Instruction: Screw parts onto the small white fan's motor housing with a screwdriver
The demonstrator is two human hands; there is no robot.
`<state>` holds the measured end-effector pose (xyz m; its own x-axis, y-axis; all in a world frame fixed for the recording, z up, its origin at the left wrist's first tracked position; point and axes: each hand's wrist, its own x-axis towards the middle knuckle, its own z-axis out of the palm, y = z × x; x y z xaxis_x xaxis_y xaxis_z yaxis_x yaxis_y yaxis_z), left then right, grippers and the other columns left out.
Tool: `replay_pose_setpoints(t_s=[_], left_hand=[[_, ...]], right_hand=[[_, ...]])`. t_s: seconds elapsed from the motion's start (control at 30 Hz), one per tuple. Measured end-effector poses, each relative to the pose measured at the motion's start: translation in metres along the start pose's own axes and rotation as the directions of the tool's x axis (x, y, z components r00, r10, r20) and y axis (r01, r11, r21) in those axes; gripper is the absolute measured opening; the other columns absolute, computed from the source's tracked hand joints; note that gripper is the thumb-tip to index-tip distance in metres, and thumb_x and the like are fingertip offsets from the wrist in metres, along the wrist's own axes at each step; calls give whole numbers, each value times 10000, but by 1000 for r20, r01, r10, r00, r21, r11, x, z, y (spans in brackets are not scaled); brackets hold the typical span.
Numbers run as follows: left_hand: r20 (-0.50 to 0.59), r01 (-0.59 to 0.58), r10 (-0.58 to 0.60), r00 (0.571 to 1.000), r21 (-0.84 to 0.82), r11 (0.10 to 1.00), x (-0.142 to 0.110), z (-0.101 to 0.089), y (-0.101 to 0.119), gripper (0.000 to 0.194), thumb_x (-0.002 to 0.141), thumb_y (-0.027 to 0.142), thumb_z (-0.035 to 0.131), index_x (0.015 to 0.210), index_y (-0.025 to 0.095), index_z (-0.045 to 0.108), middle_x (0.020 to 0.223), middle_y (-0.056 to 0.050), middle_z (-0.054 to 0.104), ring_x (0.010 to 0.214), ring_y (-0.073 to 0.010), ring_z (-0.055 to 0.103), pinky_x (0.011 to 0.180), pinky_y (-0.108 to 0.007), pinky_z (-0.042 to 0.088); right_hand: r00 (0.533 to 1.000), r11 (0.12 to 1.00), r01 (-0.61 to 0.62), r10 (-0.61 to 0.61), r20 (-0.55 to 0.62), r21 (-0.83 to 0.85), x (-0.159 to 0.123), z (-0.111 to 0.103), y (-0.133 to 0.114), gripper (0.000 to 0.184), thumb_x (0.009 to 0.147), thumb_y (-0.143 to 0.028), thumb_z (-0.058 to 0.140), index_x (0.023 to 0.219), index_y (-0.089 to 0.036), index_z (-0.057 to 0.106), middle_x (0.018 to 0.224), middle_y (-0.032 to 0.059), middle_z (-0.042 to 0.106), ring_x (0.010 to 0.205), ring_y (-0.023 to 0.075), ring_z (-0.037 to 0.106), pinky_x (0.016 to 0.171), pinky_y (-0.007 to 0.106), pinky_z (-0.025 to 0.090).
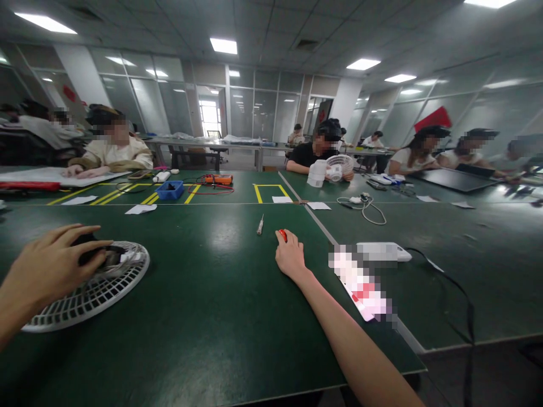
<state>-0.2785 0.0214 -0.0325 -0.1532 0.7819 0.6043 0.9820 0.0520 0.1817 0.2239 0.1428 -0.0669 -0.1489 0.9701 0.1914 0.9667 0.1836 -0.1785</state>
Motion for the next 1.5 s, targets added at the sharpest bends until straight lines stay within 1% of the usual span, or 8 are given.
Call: replay_pose_setpoints(t_s=[0.1,0.4,0.53,0.67,0.97,1.07,1.2,1.5], left_hand=[[17,-167,166,986,39,985,-1,-2,-2,532,779,707,503,797,249,774,1223,45,707,1350,-338,506,1144,-602,327],[130,-43,21,991,167,985,8,-11,18,737,773,797,307,844,226,767,1188,-29,693,1208,-308,556,1098,-574,394],[250,-19,-36,967,217,976,18,-10,10,748,671,787,356,867,203,780,1158,-90,709,1045,-287,611,1016,-489,467],[314,13,-96,944,258,966,24,-8,7,680,670,733,412,920,221,783,1244,-90,696,1111,-307,595,1044,-496,435],[234,10,-61,970,213,977,23,-13,25,1013,631,970,114,822,236,786,1185,-50,707,1177,-329,555,1057,-583,381],[210,-69,15,978,250,966,24,-11,48,899,784,843,147,929,228,786,1207,-58,711,1177,-308,569,1053,-545,399],[231,-187,128,965,254,949,20,6,100,460,899,465,389,1016,240,772,1166,-50,743,1139,-285,612,1038,-496,424],[479,-419,355,803,31,907,-5,61,234,401,994,208,369,1098,225,756,1130,-83,760,1068,-283,682,942,-444,497]], right_hand=[[1000,1000,-1,1,9,-1,0,-2,-1,588,983,-134,390,1569,-168,431,1639,187,380,1487,300,350,1126,469,354],[1000,1000,-1,1,7,2,-3,-4,-2,580,991,-140,374,1568,-164,435,1642,176,385,1486,304,355,1128,467,359],[1000,1000,-4,4,9,-6,-2,-4,-2,582,990,-139,383,1569,-168,432,1638,176,385,1482,297,357,1126,459,359],[1000,1000,6,-6,-6,1,-2,-2,-1,581,982,-141,401,1561,-163,443,1629,190,393,1466,305,370,1113,471,368],[1000,1000,14,-14,-13,1,0,1,1,587,972,-128,409,1556,-162,454,1623,205,399,1468,318,375,1103,489,378],[1000,1000,15,-15,-11,0,0,0,1,588,973,-128,412,1559,-158,449,1626,208,395,1472,321,373,1108,494,378],[1000,1000,16,-16,-11,1,-1,1,1,584,976,-131,404,1558,-157,449,1624,204,400,1473,319,372,1109,493,380],[999,999,26,-25,-20,20,0,1,2,527,972,-138,411,1477,-184,556,1609,204,410,1475,327,363,1105,504,376]])
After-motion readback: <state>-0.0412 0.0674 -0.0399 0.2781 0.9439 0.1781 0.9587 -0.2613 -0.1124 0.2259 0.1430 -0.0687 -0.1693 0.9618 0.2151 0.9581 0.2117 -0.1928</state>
